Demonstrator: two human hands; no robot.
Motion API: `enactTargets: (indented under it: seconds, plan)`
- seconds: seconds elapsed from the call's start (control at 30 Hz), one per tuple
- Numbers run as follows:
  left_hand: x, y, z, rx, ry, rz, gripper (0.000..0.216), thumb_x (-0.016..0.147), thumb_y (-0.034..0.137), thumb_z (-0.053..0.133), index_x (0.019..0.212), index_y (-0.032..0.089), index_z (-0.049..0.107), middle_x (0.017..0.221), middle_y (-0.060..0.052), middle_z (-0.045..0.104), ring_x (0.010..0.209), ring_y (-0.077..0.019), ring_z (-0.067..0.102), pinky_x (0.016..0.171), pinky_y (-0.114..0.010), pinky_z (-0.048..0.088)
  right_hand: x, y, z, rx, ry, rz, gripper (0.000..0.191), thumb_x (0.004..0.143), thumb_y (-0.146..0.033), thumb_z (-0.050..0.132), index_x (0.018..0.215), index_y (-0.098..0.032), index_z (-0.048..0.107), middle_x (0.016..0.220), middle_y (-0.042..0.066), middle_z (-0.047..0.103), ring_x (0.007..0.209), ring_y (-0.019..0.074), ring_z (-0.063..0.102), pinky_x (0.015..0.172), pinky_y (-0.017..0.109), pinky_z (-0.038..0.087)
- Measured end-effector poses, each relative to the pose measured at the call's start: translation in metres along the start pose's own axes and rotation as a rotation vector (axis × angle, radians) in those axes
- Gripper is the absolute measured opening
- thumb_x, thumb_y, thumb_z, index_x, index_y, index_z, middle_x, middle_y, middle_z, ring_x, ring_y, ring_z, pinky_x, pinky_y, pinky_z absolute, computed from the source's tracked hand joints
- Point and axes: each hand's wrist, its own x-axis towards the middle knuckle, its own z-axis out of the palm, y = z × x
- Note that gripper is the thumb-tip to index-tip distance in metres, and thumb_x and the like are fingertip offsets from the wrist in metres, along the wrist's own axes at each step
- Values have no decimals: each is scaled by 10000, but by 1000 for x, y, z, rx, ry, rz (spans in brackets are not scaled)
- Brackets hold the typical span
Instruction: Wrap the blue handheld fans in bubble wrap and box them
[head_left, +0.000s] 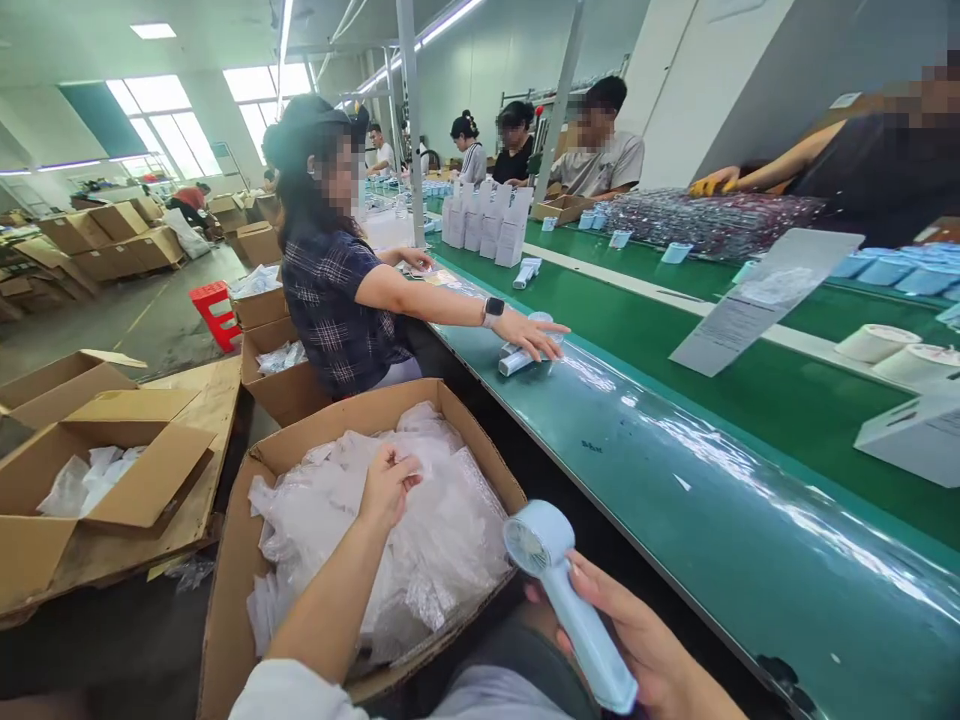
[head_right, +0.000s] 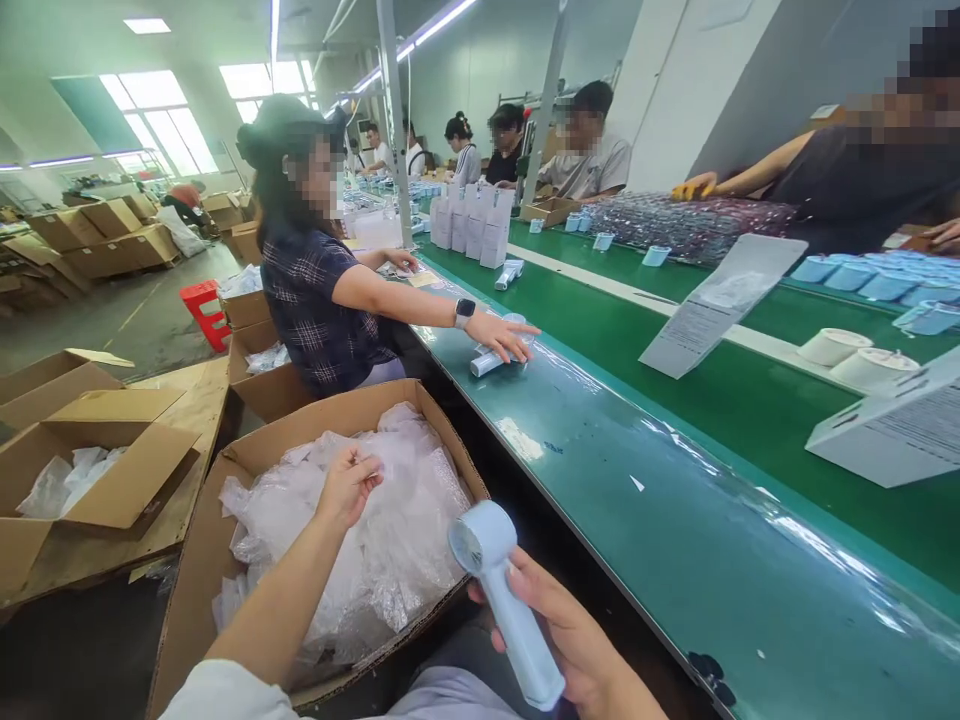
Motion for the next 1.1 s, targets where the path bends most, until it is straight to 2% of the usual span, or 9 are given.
enactTargets:
  seconds: [0.1,0.17,0.3,0.5,0.63,0.77,0.97,1.03,1.1]
  plan:
    - [-41,16,20,-281,-115,-90,423,579,327,761,911,209,527,733,43,586,598,-95,552,583,-239,484,18,0,22,16,-154,-70,523,639,-390,837,1086,-218,625,1020,88,702,766,191,680,566,259,561]
    - [-67,20,34,-320,-184,-103,330,597,288,747,851,193,558,658,50,562,546,-85,505,516,-206,421,28,-1,36,-8,-219,-124,515,646,-388,833,1086,-215,631,979,68,701,675,154,650,584,271,566]
    - [-99,20,43,-15,-263,108,181,658,244,716,672,177,548,608,45,532,572,-95,479,536,-212,378,33,-9,46,-49,-198,-212,479,631,-393,839,1025,-201,647,858,24,681,605,128,611,579,269,551]
    - [-99,27,28,248,-509,263,260,786,370,661,640,159,621,681,-9,574,634,-118,495,572,-232,365,24,-34,31,-236,-117,-295,442,640,-350,847,1004,-184,657,776,-11,663,626,114,602,620,244,496]
    - [-100,30,37,266,-516,192,267,680,313,768,895,174,693,833,-40,669,731,-160,573,596,-236,410,22,-39,33,-321,-205,-284,471,676,-364,824,1077,-188,651,832,8,690,689,131,620,658,245,472]
    - [-102,26,43,308,-536,229,137,783,274,645,821,182,738,767,-45,703,727,-167,596,667,-259,434,22,-39,36,-315,-173,-309,482,700,-378,806,1121,-211,642,832,-2,695,694,126,614,668,239,459]
    - [-90,19,39,97,-225,66,150,744,323,648,735,175,667,590,29,571,504,-90,459,472,-198,357,-4,-45,23,-390,62,-425,481,654,-365,835,1079,-213,670,929,40,713,828,176,639,735,279,498]
    - [-90,20,41,70,-207,53,166,729,337,671,749,172,665,606,29,576,509,-86,457,467,-193,358,-14,-43,19,-345,29,-346,539,651,-399,829,1118,-207,641,842,40,703,738,177,646,640,273,516]
    - [-93,23,44,85,-265,69,173,722,331,693,771,166,686,645,12,614,544,-92,485,508,-200,387,-19,-39,18,-302,-114,-205,708,631,-404,838,1249,-208,553,783,32,693,632,166,641,544,253,513]
